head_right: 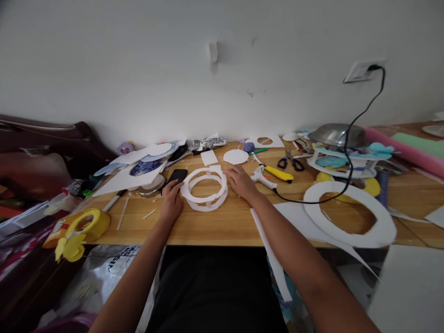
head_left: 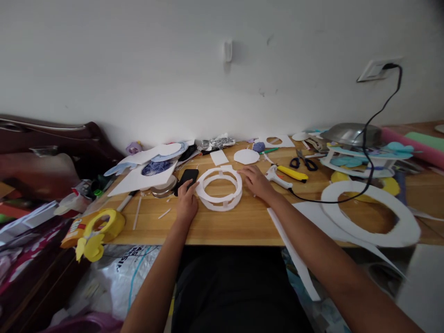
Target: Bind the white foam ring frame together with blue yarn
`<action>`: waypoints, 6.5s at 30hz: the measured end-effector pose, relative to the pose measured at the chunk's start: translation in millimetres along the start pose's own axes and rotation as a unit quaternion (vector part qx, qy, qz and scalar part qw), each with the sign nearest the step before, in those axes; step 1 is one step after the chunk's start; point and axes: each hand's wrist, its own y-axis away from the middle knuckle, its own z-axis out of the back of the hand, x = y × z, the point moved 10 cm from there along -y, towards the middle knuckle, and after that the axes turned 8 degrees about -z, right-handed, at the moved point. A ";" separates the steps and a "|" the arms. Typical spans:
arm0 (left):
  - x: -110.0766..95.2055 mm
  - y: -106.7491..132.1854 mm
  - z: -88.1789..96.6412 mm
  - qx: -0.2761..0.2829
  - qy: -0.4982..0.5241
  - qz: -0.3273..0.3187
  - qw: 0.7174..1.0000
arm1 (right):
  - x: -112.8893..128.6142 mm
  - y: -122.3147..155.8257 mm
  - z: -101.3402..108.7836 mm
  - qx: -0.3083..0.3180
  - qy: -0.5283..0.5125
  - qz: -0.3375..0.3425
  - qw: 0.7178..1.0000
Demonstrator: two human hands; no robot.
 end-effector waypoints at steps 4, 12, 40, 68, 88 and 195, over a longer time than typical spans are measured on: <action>-1.3 -0.5 -0.5 0.003 0.003 -0.004 1.000 | 1.6 0.2 -1.8 0.002 -0.004 0.004 1.000; 3.4 1.9 -1.8 -0.002 0.006 0.006 1.000 | -2.0 1.6 -4.9 0.000 -0.014 0.005 1.000; 5.3 2.3 -3.9 0.003 -0.006 0.007 1.000 | -0.5 2.7 -8.6 0.029 -0.032 -0.003 0.999; -13.8 2.6 18.4 -0.053 0.015 -0.007 0.998 | 12.5 -16.1 22.7 0.016 -0.031 -0.048 0.998; -87.2 11.3 -1.6 0.060 -0.051 -0.157 0.984 | 125.4 96.0 -20.4 0.042 0.055 -0.186 0.980; -65.6 28.7 33.2 0.001 -0.079 -0.061 0.995 | 184.6 149.7 2.0 0.058 0.099 -0.170 0.979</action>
